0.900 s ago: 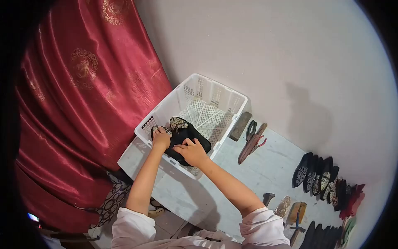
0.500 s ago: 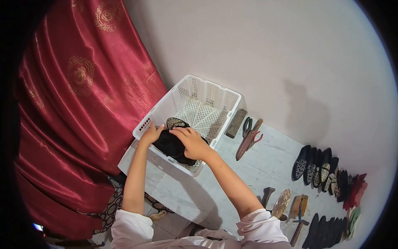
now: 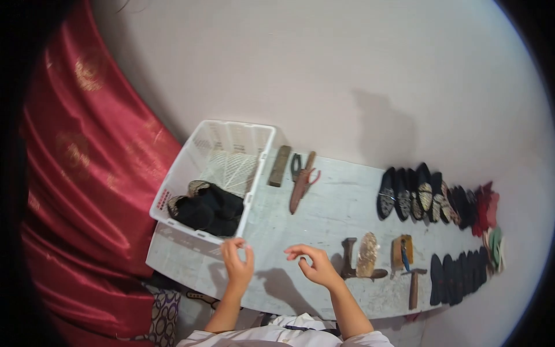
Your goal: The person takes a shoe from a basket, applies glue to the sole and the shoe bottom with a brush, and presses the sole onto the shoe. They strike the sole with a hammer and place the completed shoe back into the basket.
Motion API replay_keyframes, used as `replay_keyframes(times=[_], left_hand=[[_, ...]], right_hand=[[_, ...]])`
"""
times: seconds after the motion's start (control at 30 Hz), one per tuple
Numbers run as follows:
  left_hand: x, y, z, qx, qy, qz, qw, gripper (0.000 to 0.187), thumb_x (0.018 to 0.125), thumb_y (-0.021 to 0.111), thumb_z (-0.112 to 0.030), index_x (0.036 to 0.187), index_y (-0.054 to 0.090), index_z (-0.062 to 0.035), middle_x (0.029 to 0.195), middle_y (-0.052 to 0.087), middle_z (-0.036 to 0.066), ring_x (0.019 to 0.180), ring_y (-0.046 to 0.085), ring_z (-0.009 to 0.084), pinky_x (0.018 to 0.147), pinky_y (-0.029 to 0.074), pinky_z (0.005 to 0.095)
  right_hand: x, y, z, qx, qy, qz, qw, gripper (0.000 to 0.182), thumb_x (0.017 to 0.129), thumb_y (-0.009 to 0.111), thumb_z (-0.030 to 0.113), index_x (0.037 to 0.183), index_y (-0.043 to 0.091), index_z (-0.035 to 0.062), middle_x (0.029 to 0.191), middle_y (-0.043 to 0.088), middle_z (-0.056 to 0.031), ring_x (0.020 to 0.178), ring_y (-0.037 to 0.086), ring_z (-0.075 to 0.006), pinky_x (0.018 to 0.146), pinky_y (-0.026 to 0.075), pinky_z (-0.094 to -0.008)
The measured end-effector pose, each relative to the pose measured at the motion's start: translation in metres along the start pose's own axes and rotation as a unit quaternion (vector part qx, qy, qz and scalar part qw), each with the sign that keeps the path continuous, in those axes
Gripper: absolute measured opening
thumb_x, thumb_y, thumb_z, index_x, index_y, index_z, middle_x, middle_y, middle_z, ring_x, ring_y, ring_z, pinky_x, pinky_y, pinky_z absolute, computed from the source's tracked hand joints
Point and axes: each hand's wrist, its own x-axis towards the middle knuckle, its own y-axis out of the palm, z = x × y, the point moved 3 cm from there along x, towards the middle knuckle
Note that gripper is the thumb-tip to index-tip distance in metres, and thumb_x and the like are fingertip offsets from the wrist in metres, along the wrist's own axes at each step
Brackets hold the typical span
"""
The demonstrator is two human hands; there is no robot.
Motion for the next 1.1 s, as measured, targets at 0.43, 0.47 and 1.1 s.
replay_keyframes(times=[0.43, 0.47, 1.1], left_hand=[[-0.072, 0.113, -0.129, -0.193, 0.101, 0.249, 0.944, 0.007, 0.076, 0.06, -0.004, 0.079, 0.054, -0.0042, 0.07, 0.052, 0.006, 0.065, 0.047, 0.0208, 0.062, 0.04, 0.0329], [-0.076, 0.118, -0.136, -0.194, 0.1, 0.254, 0.942, 0.007, 0.076, 0.06, -0.004, 0.079, 0.054, -0.0043, 0.07, 0.053, 0.006, 0.065, 0.048, 0.021, 0.062, 0.04, 0.0328], [-0.161, 0.188, -0.206, 0.187, 0.056, 0.31, 0.93, 0.064, 0.081, 0.063, -0.022, 0.139, 0.036, -0.0147, 0.142, 0.038, 0.003, 0.133, 0.032, 0.021, 0.107, 0.017, 0.0532]], right_hand=[[-0.186, -0.098, -0.02, -0.033, 0.091, -0.312, 0.945, 0.027, 0.074, 0.042, -0.01, 0.084, 0.064, 0.0007, 0.069, 0.063, -0.0066, 0.067, 0.062, -0.0111, 0.064, 0.047, -0.0241], [-0.191, -0.104, -0.019, -0.045, 0.092, -0.311, 0.945, 0.026, 0.074, 0.042, -0.009, 0.084, 0.064, 0.0009, 0.069, 0.063, -0.0065, 0.067, 0.062, -0.0111, 0.064, 0.047, -0.0241], [-0.09, -0.308, -0.19, -0.394, 0.055, -0.095, 0.912, 0.053, 0.07, 0.066, 0.01, 0.119, 0.049, 0.0108, 0.118, 0.051, -0.0175, 0.102, 0.054, -0.033, 0.083, 0.047, -0.0407]])
